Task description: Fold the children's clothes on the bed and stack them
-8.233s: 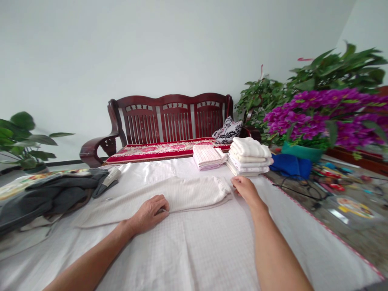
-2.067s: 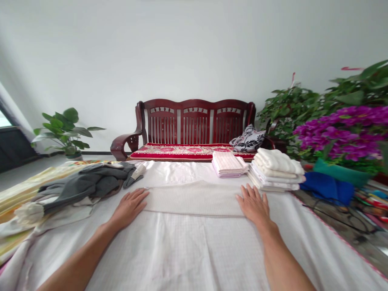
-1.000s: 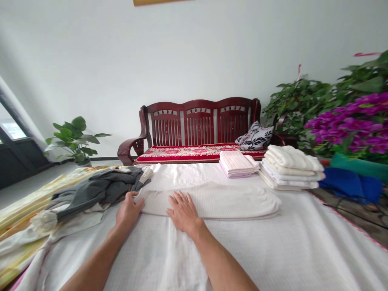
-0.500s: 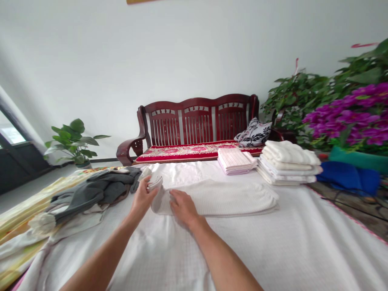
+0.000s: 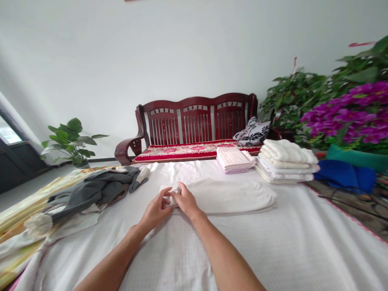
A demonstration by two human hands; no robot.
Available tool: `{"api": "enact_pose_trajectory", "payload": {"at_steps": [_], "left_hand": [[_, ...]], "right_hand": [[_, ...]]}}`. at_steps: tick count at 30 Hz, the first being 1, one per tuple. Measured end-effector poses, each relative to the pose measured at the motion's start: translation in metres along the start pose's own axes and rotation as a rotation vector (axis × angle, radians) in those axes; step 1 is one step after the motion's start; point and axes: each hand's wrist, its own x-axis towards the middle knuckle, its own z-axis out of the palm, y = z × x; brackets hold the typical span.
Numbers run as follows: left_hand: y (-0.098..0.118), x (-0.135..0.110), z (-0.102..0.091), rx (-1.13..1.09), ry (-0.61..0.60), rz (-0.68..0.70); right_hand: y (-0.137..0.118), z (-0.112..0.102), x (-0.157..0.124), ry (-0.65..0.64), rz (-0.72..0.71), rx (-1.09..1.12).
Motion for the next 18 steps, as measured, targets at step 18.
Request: {"api": "enact_pose_trajectory", "payload": {"at_steps": [18], "left_hand": [[-0.015,0.004,0.001,0.579,-0.162,0.140]], "right_hand": [[-0.013,-0.009,-0.006,0.097,0.039,-0.411]]}}
